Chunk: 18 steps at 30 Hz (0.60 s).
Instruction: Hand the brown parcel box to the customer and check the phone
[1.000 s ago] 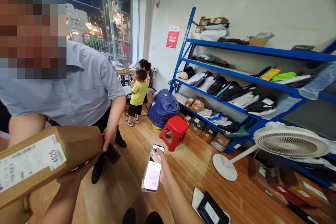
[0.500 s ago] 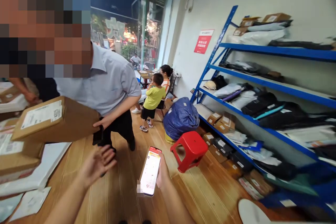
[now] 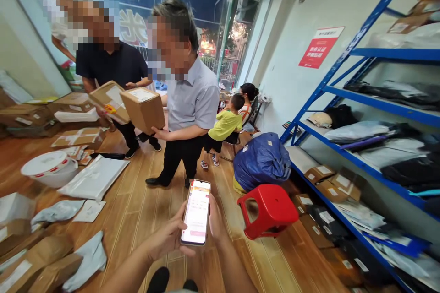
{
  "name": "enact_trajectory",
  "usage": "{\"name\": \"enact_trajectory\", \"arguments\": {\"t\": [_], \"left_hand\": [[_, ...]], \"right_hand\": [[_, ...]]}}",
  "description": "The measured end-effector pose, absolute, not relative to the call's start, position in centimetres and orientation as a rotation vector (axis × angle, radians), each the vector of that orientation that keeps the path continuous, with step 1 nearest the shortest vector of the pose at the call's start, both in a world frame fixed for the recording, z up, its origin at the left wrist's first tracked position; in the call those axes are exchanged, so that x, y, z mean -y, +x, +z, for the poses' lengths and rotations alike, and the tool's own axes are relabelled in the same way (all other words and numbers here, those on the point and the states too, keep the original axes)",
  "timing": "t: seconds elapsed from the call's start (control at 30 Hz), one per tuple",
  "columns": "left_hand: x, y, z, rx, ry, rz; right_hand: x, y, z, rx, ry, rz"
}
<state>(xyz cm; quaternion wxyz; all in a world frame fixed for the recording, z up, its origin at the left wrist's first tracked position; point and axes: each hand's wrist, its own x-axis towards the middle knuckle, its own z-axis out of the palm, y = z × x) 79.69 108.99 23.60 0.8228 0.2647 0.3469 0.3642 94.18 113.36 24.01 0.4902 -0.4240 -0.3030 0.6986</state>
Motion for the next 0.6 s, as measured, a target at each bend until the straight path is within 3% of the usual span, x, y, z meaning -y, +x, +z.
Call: {"name": "enact_trajectory", "arguments": {"t": [0.23, 0.6], "left_hand": [[-108.3, 79.7, 25.2, -0.824, 0.641, 0.826], [-107.9, 79.2, 26.4, -0.836, 0.635, 0.855]], "right_hand": [[-111.6, 95.5, 24.6, 0.950, -0.883, 1.876], [-111.4, 95.4, 24.8, 1.103, -0.728, 1.890]]}}
